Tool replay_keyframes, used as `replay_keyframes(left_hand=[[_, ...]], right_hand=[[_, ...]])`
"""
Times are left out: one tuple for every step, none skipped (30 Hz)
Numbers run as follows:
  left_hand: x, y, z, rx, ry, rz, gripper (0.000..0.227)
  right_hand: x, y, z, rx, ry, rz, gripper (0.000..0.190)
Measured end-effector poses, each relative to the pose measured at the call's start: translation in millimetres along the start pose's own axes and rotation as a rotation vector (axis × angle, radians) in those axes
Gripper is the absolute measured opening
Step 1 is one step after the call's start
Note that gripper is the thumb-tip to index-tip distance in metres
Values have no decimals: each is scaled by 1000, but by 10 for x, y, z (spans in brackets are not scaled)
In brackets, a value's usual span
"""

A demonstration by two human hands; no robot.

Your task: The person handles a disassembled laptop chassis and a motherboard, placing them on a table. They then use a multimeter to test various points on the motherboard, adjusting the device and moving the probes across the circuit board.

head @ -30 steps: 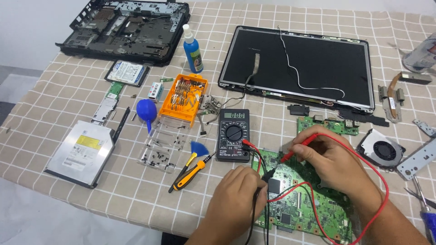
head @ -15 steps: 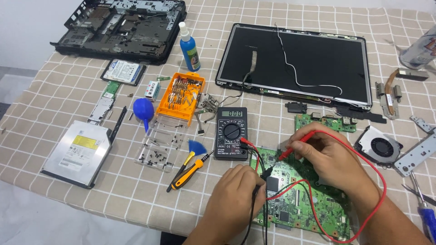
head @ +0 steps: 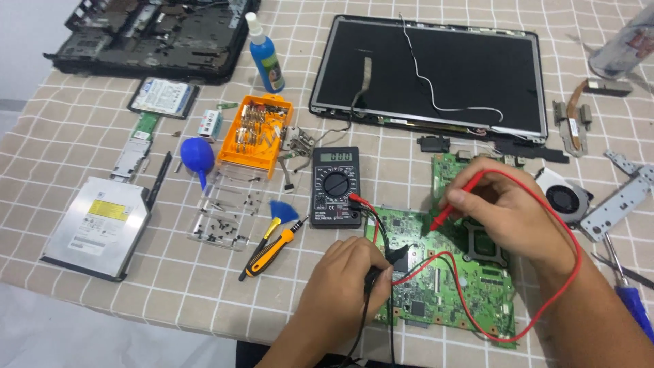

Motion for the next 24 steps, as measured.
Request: replay_keyframes(left_hand=[[3,-4,-6,18,-19,2,7],[7,-9,-13,36,-38,4,7],[16,-8,-11,37,-32,10,7],[24,-9,-2,15,-40,10,7],[30,-8,8,-8,-48,11,8],[29,-9,2,-8,-44,16,8],[18,-12,-2,-8,-31,-1,8],[5,-15,-4,-8,-19,-17,9],[2,-23,-13,-10,-18,-15,9],[1,-31,-26,5,-34,-8,10],[-4,-37,-39,20,-50,2,11],[-7,-45,-40,17,-50,5,11],[-3,-48,-44,24,-51,18,11],[2,-53,-49,31,-52,30,10],[9,-47,-48,29,-48,36,10],[20,-42,-41,6,-49,58,10],[25,-42,-28,-16,-54,78,9],[28,-41,-22,-16,-53,81,9],[34,-38,-18,-18,-58,90,10],[39,-34,-12,-20,-62,99,11],[33,-39,-18,-21,-62,101,11],[29,-42,-22,-26,-57,109,10],[25,-43,-27,-31,-51,118,9],[36,-33,-16,-34,-51,120,9]], right_hand=[[-1,-2,-9,-5,3,10,8],[-3,-5,-18,-11,6,19,8],[13,-3,23,-5,8,13,8],[36,-1,64,-2,35,29,9],[61,-3,104,0,61,46,10],[62,3,107,5,61,41,10],[69,-2,107,19,54,45,9],[78,-6,108,33,46,49,9],[87,-7,116,36,45,50,9],[97,-7,121,47,51,50,10],[110,-5,124,59,56,50,11],[107,-12,109,62,53,50,11],[103,-9,93,61,58,49,11],[97,-6,75,60,63,49,10],[99,-3,92,66,63,46,10],[104,-1,110,72,69,51,10],[112,-10,129,74,74,57,10],[113,-10,132,76,73,55,10],[115,-10,136,79,77,55,10],[117,-9,139,81,80,56,11],[114,-10,132,83,79,56,11],[111,-10,125,85,85,54,11],[109,-8,117,88,90,53,11],[108,-6,107,91,89,53,11]])
Point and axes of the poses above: each hand's wrist, its own y-axis away from the middle knuckle, its own x-axis out of the palm, z = x × y, the point moved 3 cm from there along -y, towards the middle knuckle, and after that the axes turned 11 degrees about -y, right-handed, at the moved point
